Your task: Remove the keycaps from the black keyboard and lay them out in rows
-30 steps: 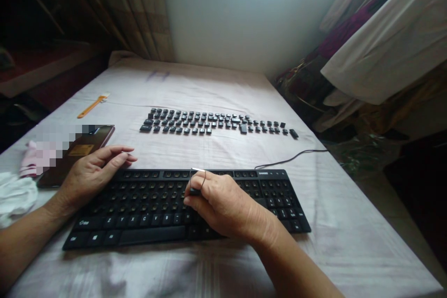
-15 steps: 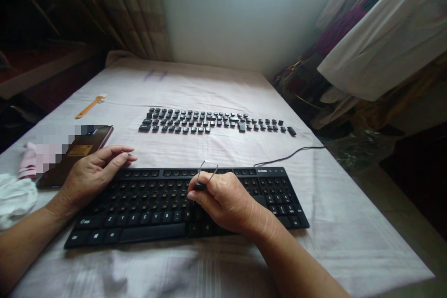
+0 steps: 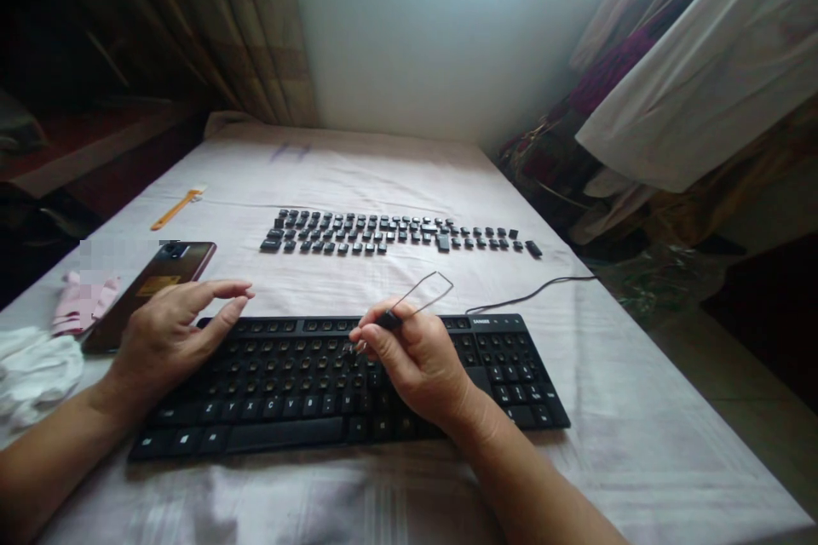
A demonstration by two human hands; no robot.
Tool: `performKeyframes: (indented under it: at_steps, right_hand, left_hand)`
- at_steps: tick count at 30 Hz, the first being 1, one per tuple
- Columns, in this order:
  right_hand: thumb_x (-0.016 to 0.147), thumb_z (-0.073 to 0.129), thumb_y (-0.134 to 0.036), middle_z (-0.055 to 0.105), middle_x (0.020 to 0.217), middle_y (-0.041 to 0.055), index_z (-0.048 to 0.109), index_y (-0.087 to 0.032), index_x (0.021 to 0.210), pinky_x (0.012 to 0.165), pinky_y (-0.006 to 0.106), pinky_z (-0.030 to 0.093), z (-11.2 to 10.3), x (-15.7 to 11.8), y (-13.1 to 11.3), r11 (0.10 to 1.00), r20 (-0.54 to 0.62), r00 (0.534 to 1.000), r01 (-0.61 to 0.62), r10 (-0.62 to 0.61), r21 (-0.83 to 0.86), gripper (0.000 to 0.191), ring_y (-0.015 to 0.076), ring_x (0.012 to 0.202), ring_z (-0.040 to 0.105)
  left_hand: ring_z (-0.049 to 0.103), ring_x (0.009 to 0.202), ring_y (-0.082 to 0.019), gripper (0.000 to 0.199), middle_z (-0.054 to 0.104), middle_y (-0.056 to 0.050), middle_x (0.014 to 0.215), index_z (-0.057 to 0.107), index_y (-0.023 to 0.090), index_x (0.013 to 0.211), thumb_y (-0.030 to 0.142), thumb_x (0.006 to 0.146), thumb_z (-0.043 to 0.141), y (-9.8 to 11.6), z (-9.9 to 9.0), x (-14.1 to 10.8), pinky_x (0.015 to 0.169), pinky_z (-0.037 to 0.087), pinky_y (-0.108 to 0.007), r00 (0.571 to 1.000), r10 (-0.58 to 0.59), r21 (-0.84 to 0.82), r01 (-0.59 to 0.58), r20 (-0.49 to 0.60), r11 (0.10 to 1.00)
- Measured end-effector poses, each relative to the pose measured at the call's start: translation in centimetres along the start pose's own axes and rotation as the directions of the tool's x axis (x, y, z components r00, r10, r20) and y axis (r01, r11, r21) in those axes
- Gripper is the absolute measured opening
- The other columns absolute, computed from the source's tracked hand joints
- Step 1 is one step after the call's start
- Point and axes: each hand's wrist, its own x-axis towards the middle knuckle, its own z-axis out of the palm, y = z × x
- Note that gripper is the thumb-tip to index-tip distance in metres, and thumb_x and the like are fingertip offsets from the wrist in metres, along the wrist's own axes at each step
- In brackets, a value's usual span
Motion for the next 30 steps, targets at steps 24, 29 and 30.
performKeyframes:
  at_steps: [24,29,30]
  right_hand:
    - [0.090,0.053,-0.005,0.073,0.091,0.0052,0.062,-0.020,0.106,0.078,0.025,0.058,2.1,-1.0,-1.7,0.933,0.029,0.938,0.346,-0.345,-0.101,0.023,0.0162,0.086,0.072]
    - [0.090,0.047,-0.002,0.069,0.083,0.0047,0.064,-0.018,0.099,0.069,0.023,0.056,1.9,-0.8,-1.8,0.914,0.044,0.933,0.358,-0.356,-0.191,0.026,0.0142,0.074,0.067]
    - [0.089,0.048,-0.003,0.067,0.080,0.0049,0.064,-0.017,0.099,0.063,0.022,0.055,2.0,-0.7,-1.7,0.897,0.070,0.923,0.384,-0.378,-0.217,0.024,0.0137,0.069,0.065]
  left_hand:
    - [0.068,0.076,-0.016,0.010,0.074,0.002,0.082,0.071,0.023,0.090,0.030,0.085,0.066,8.4,-0.2,-2.1,0.072,0.051,-0.024,0.831,-0.016,-0.555,0.385,0.556,0.738]
    - [0.071,0.083,-0.018,0.016,0.077,-0.001,0.090,0.070,0.022,0.096,0.034,0.085,0.067,8.0,0.0,-2.3,0.076,0.052,-0.025,0.785,-0.073,-0.616,0.536,0.615,0.577]
    - [0.071,0.086,-0.019,0.017,0.078,-0.001,0.092,0.070,0.022,0.097,0.034,0.086,0.067,8.0,0.1,-2.4,0.077,0.052,-0.025,0.775,-0.076,-0.633,0.565,0.627,0.530]
